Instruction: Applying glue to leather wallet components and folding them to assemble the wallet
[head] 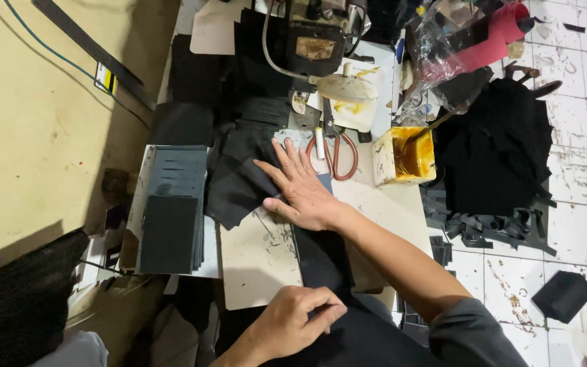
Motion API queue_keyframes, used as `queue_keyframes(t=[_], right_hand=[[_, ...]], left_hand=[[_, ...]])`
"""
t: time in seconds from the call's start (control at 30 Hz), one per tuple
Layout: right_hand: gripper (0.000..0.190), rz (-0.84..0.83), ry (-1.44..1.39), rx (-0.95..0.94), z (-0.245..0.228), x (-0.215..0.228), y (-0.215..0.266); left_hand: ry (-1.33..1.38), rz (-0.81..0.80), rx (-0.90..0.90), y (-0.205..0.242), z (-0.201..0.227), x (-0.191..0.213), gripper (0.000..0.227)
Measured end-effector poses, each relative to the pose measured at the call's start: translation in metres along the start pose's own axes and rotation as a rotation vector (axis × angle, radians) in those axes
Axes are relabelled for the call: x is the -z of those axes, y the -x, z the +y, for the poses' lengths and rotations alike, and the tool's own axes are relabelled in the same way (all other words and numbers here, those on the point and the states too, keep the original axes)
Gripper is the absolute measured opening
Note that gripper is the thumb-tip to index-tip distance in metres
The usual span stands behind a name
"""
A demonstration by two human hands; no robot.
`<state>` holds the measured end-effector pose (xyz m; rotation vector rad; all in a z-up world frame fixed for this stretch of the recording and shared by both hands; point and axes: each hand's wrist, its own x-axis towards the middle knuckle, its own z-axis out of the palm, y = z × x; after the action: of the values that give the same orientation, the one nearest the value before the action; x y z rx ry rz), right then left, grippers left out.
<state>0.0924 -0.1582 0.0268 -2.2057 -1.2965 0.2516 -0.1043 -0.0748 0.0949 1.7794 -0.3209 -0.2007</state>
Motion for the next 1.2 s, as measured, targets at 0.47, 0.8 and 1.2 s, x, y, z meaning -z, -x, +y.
queue_keyframes(t=[0.47, 0.8, 1.2], right_hand=[[0.078, 0.181, -0.025, -0.099, -0.030, -0.023, 0.069], [0.045, 0.713, -0.917, -0.444, -0.038, 0.012, 0.124], [0.044, 0.611, -0.708, -0.492, -0.054, -0.036, 0.155]], left_hand=[[0.363, 0.736, 0.199, 0.011, -0.045, 0.021, 0.033], [0.316, 0.585, 0.302, -0.006, -0.066, -0.006, 0.059], [-0.036, 0.634, 0.381, -0.043, -0.098, -0.018, 0.065]])
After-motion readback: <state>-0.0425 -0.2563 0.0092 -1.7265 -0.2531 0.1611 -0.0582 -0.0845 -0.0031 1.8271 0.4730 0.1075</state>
